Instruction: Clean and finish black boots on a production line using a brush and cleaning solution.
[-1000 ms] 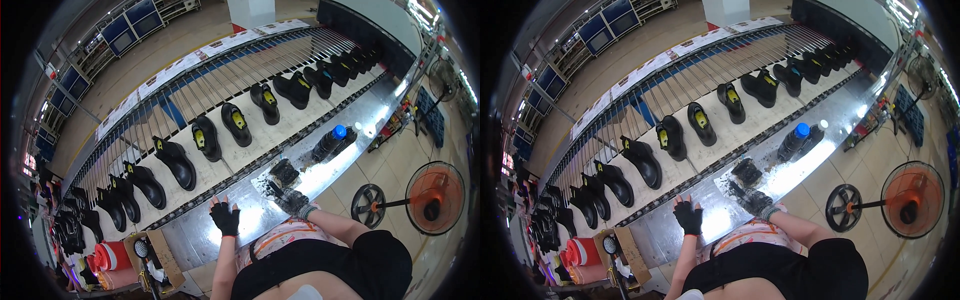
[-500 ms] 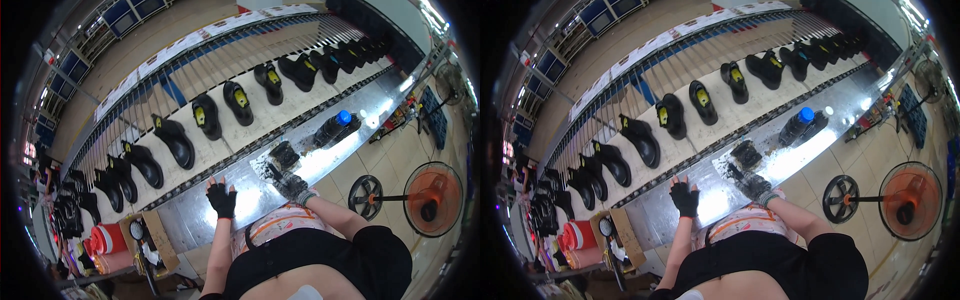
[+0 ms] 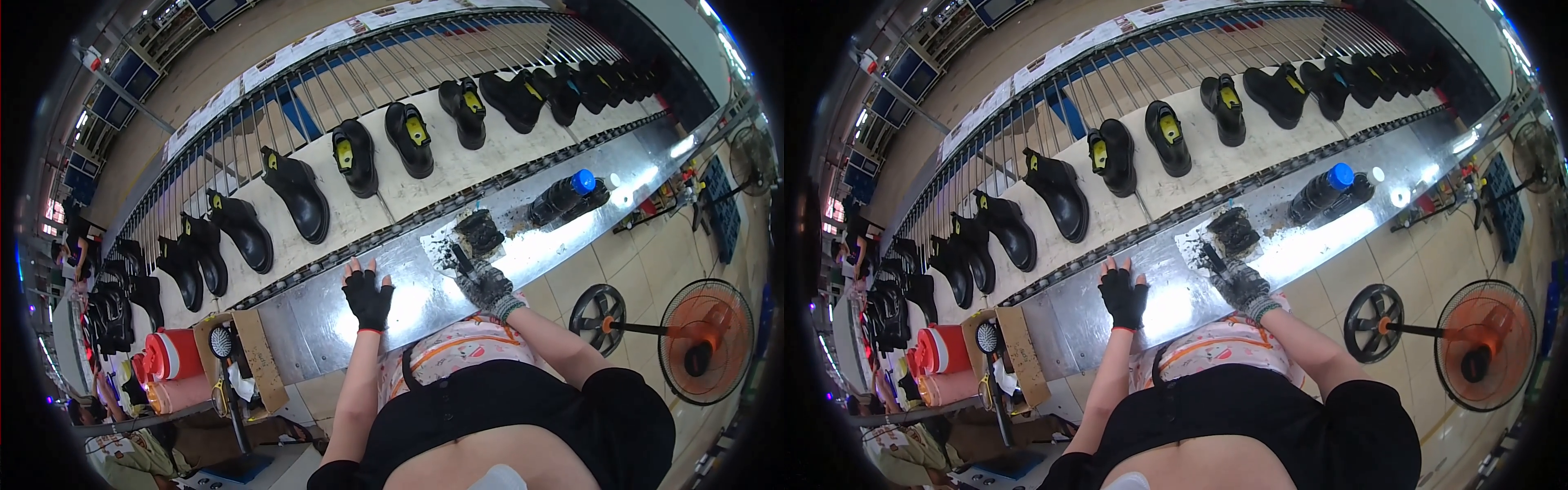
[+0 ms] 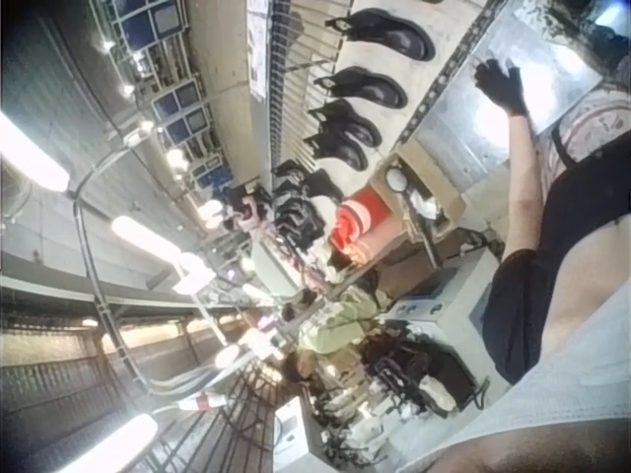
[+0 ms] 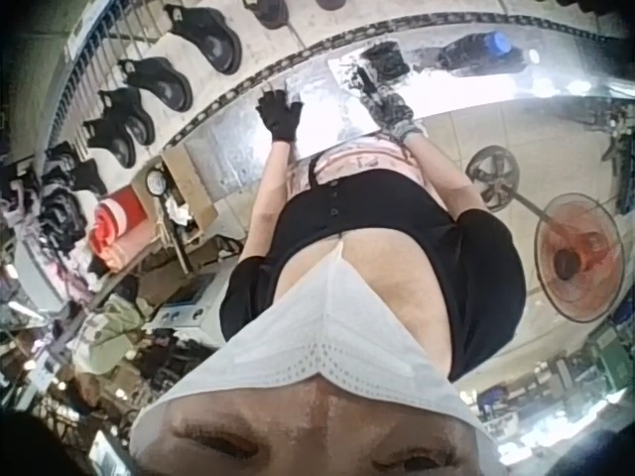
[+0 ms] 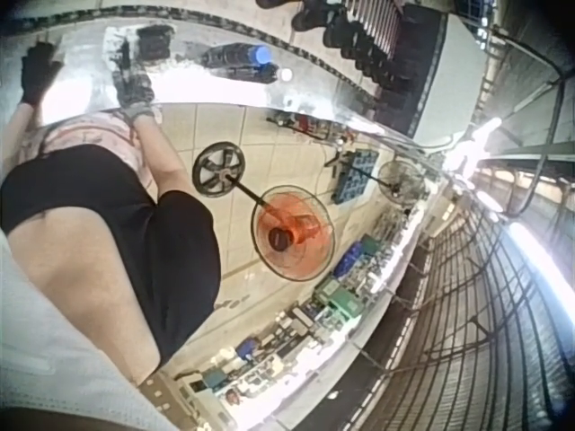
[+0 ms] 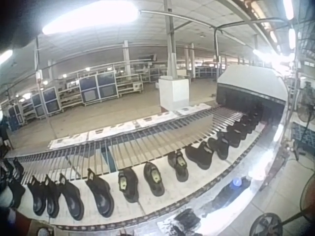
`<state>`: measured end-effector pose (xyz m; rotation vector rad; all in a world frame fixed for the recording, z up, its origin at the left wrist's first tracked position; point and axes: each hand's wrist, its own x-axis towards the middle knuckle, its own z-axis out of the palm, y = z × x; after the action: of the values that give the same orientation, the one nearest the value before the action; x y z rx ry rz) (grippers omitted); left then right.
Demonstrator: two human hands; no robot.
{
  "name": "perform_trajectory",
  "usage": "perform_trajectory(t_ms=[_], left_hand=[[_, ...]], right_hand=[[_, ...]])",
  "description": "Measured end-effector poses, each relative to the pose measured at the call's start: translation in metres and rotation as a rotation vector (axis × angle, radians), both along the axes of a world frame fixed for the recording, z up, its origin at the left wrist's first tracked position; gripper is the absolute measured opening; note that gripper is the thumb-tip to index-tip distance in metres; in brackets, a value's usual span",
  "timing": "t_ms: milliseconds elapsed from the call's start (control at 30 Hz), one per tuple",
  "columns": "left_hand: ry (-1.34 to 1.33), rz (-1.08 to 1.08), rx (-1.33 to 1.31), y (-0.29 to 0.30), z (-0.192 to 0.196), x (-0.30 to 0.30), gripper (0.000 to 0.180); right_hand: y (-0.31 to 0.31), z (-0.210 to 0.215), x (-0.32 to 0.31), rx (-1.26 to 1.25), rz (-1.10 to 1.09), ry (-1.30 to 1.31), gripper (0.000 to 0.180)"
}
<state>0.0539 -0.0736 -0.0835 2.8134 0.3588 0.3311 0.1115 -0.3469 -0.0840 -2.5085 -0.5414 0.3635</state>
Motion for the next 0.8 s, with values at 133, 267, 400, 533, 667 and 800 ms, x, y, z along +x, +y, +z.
perform_trajectory(t_ms=[133, 267, 400, 533, 667, 800], left_hand=[[0.049, -0.005, -0.009, -0.001, 0.001, 0.002, 0.056], [0.066, 0.001, -0.009, -0.004, 0.002, 0.003, 0.055], [0.027, 0.016, -0.004, 0.0, -0.002, -0.001, 0.054], [-0.002, -0.014, -0.047, 0.0, -0.005, 0.004, 0.054], [-0.047, -0.038, -0.039, 0.004, -0.002, 0.006, 0.052], [-0.077, -0.019, -0.062, 0.005, -0.005, 0.001, 0.052]], right_hand=[[-0.003, -0.012, -0.001, 0.014, -0.026, -0.011, 0.05], [-0.005, -0.01, 0.0, 0.01, -0.041, 0.026, 0.049], [0.002, 0.001, 0.001, 0.056, -0.045, 0.05, 0.053], [-0.002, -0.001, 0.0, -0.008, -0.079, -0.012, 0.053], [0.004, 0.013, -0.003, 0.185, -0.2, 0.046, 0.035], [0.01, 0.023, -0.003, -0.051, -0.145, 0.053, 0.037]])
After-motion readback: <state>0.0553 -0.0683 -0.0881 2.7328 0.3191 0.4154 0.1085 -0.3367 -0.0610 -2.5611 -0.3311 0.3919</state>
